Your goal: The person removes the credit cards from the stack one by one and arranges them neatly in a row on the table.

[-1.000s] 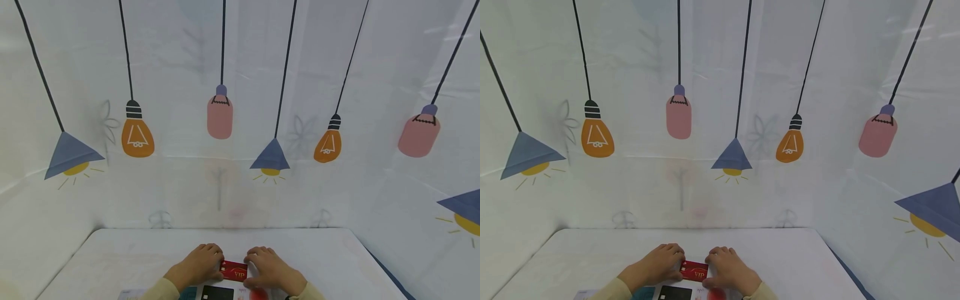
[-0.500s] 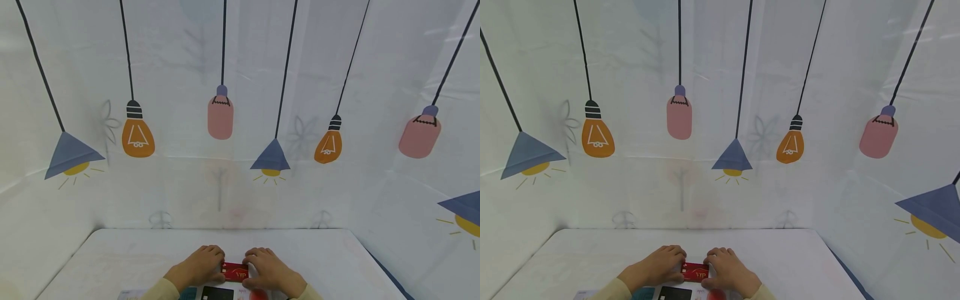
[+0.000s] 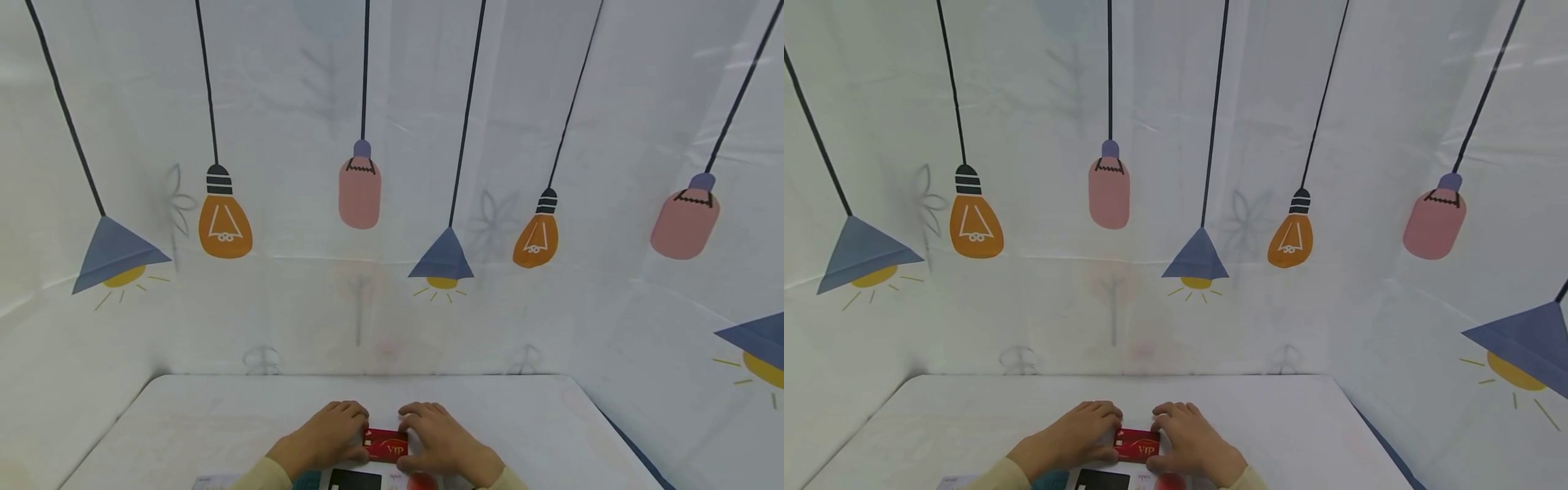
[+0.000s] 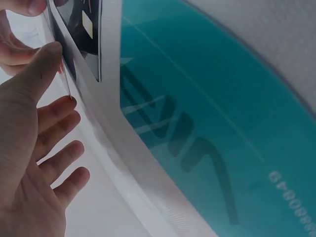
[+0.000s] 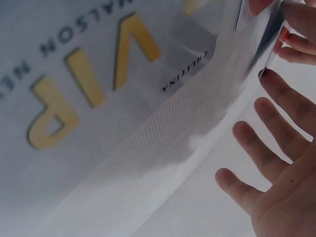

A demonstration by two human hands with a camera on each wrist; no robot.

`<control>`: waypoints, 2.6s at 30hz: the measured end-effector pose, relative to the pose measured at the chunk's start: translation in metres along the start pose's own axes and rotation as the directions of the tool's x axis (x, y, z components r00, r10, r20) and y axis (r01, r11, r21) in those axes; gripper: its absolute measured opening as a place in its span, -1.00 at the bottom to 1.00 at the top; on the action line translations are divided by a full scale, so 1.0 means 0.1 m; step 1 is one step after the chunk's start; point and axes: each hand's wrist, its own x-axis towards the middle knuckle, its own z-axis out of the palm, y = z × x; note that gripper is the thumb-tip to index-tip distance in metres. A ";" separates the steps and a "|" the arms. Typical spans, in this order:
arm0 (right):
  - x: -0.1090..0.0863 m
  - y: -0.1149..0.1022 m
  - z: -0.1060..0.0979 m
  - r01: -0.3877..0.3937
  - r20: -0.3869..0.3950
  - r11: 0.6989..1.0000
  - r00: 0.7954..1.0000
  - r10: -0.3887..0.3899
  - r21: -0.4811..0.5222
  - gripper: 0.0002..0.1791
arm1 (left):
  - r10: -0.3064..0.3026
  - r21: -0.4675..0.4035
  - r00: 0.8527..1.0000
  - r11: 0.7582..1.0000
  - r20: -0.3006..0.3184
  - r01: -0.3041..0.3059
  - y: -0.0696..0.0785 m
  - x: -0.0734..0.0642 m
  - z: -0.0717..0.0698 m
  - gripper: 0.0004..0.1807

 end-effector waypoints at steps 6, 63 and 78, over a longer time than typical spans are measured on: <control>0.00 0.01 -0.02 -0.023 -0.028 0.999 0.999 0.023 0.023 -0.56 | -0.026 -0.051 1.000 0.998 -0.009 0.026 -0.02 0.01 0.06 -0.52; -0.62 0.10 -0.17 0.100 -0.267 0.995 0.959 -0.093 0.011 -0.41 | 0.182 0.084 0.898 0.983 -0.400 -0.162 0.31 0.02 0.04 -0.48; -0.92 0.24 -0.25 0.010 -0.180 0.994 0.984 0.009 0.105 -0.31 | 0.195 0.086 0.905 0.981 -0.377 -0.175 0.58 0.22 0.02 -0.46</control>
